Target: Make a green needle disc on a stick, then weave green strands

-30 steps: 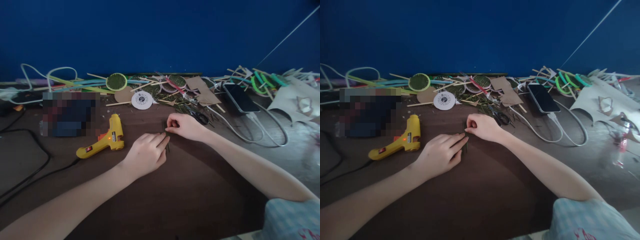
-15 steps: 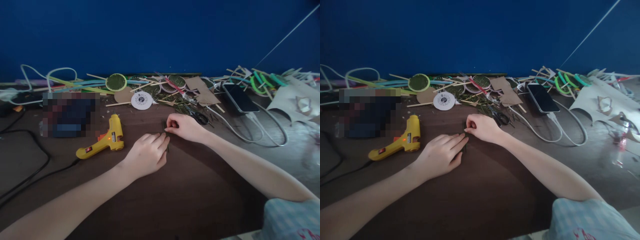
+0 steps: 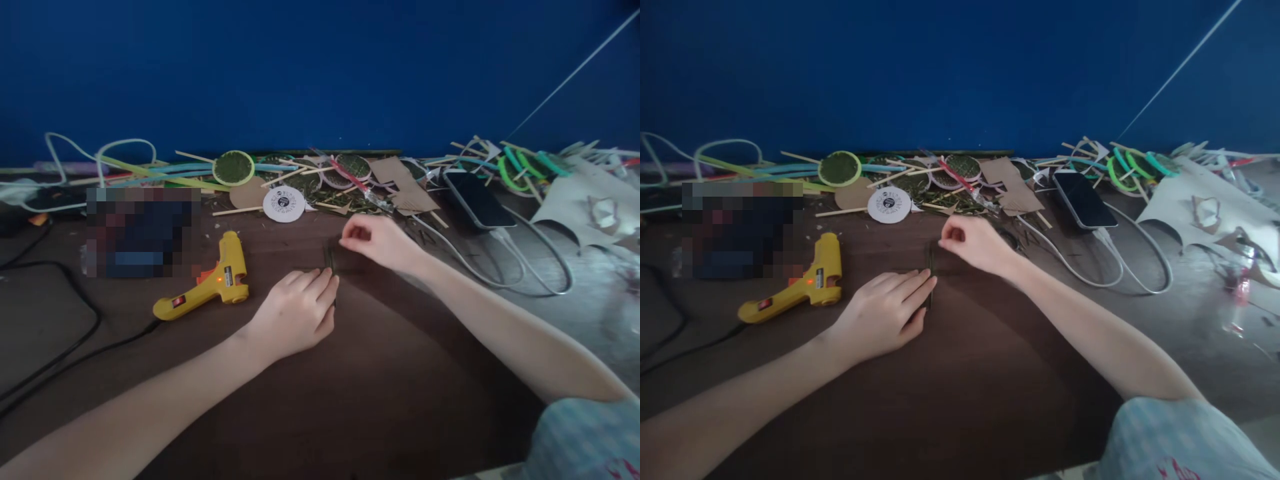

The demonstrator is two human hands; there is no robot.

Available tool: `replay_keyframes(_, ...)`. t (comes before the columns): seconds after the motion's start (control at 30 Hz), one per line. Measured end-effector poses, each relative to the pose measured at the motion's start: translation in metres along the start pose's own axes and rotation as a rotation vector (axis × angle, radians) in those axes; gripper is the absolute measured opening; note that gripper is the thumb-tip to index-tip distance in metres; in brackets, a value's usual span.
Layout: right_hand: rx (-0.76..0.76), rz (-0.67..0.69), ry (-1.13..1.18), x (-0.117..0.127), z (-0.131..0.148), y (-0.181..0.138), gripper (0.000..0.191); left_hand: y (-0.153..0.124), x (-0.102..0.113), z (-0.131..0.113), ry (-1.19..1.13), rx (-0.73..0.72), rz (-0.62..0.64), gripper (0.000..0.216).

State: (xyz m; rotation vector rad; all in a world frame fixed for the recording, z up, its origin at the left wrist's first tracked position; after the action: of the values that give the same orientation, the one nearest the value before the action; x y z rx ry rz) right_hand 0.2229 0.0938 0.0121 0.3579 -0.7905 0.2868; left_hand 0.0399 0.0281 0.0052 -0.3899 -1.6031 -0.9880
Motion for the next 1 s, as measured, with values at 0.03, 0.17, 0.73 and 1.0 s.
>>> replay_keyframes(0.03, -0.015, -0.099, -0.046, 0.008, -0.005, 0.002, 0.005, 0.000, 0.000, 0.000, -0.004, 0.001, -0.005, 0.033)
replay_keyframes(0.17, -0.078, -0.283, -0.267, 0.031, -0.028, 0.007, 0.006, 0.000, 0.001, 0.000, -0.008, 0.007, -0.013, 0.032)
replay_keyframes(0.73, -0.021, -0.185, -0.290, 0.015, -0.035, 0.016, 0.008, 0.001, 0.002, -0.001, 0.000, 0.007, -0.012, 0.036)
replay_keyframes(1.0, -0.120, -0.167, -0.013, 0.034, -0.034, 0.014, 0.008, 0.001, 0.001, 0.001, -0.029, 0.025, -0.030, 0.035)
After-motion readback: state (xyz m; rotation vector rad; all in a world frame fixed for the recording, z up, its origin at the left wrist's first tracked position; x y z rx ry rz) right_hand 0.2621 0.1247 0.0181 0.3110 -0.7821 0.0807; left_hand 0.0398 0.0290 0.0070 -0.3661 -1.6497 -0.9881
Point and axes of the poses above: each hand's wrist, its own y-axis towards the middle knuckle, its own x-axis out of the back of the hand, z = x × y, the point moved 2 cm from there along y, towards the middle knuckle, and after that the axes turned 9 degrees about x, right-handed, at the moved point
